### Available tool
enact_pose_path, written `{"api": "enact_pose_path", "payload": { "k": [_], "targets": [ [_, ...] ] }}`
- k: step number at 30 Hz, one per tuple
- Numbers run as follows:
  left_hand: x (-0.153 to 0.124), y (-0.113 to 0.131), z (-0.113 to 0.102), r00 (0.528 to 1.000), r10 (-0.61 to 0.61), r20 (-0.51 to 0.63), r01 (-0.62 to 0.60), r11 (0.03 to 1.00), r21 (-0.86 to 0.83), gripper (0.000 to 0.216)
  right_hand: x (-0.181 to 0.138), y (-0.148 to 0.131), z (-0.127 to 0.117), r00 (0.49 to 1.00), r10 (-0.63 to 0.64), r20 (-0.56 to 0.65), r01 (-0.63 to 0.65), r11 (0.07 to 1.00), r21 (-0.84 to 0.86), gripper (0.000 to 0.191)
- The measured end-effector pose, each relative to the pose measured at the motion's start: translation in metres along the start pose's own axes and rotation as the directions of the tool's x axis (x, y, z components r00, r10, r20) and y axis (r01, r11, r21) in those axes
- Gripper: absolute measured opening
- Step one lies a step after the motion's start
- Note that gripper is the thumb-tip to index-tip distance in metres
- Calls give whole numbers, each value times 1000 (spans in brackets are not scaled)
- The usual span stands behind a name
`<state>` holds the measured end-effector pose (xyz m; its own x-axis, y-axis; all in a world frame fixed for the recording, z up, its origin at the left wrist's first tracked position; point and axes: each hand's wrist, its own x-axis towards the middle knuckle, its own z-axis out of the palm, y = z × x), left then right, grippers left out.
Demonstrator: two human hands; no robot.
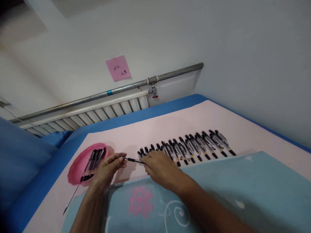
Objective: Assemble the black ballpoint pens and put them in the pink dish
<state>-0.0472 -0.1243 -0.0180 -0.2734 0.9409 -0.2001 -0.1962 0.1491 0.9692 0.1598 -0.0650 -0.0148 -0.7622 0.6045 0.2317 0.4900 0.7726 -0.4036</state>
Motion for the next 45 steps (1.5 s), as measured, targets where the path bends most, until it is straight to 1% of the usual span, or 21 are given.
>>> {"api": "enact_pose_path", "payload": {
  "k": [3, 5, 7, 9, 11, 15, 19, 23, 25, 27, 30, 32, 34, 35, 37, 38, 39, 41, 43, 45],
  "targets": [
    [1, 0, 4, 998, -3, -62, 0, 999, -46, 28, 0, -1, 3, 1000, -11, 3, 11, 999, -38, 21],
    [3, 0, 7, 993, -20, -119, 4, 992, -128, 29, 0, -3, 5, 1000, -11, 6, 11, 999, -31, 21],
    [4, 0, 9, 987, -62, -150, 29, 976, -215, 27, 0, -5, 7, 1000, -2, 3, 2, 1000, 0, 21],
    [5, -2, 10, 984, -110, -142, 67, 958, -278, 24, 0, -8, 9, 1000, 17, -9, -17, 1000, 23, 22],
    [6, -4, 12, 983, -133, -127, 87, 946, -312, 22, 0, -10, 10, 998, 50, -27, -49, 999, 16, 21],
    [7, -8, 14, 987, -110, -116, 66, 941, -331, 21, 0, -12, 11, 994, 95, -50, -95, 995, 7, 21],
    [8, -10, 18, 991, -77, -105, 34, 933, -359, 21, 0, -12, 11, 994, 104, -29, -100, 989, 106, 23],
    [8, -11, 20, 993, -20, -119, -25, 932, -362, 20, 0, -12, 10, 992, 128, -19, -120, 963, 242, 25],
    [8, -11, 20, 995, -13, -102, -24, 935, -355, 20, 1, -13, 10, 990, 140, -13, -128, 934, 333, 23],
    [8, -10, 20, 997, -28, -73, 1, 939, -343, 20, 1, -13, 11, 988, 157, 10, -147, 896, 420, 20],
    [8, -9, 19, 994, -43, -96, 5, 933, -359, 20, 2, -16, 12, 981, 188, 53, -189, 842, 506, 21],
    [8, -7, 18, 988, -44, -147, -16, 923, -385, 20, 3, -17, 12, 973, 228, 33, -213, 834, 510, 22],
    [8, -6, 17, 981, -49, -187, -31, 915, -403, 21, 3, -19, 12, 968, 252, -17, -215, 857, 468, 28],
    [9, -6, 17, 979, -51, -199, -36, 911, -410, 21, 3, -19, 11, 967, 250, -43, -206, 874, 439, 26],
    [9, -6, 17, 977, -53, -205, -40, 905, -424, 21, 3, -20, 9, 970, 229, -79, -180, 900, 397, 14],
    [9, -6, 16, 979, -54, -198, -38, 902, -431, 21, 2, -20, 9, 971, 222, -83, -174, 904, 390, 10],
    [9, -6, 16, 981, -53, -188, -35, 899, -437, 21, 2, -20, 8, 972, 222, -78, -175, 904, 390, 10],
    [9, -7, 15, 984, -52, -173, -31, 895, -444, 20, 2, -19, 7, 973, 228, -46, -191, 894, 405, 19],
    [10, -8, 14, 983, -53, -176, -32, 894, -447, 19, 1, -20, 7, 973, 230, -24, -198, 885, 421, 17],
    [10, -8, 14, 981, -57, -188, -34, 893, -449, 18, 1, -19, 8, 973, 227, -45, -189, 891, 412, 19]
  ]
}}
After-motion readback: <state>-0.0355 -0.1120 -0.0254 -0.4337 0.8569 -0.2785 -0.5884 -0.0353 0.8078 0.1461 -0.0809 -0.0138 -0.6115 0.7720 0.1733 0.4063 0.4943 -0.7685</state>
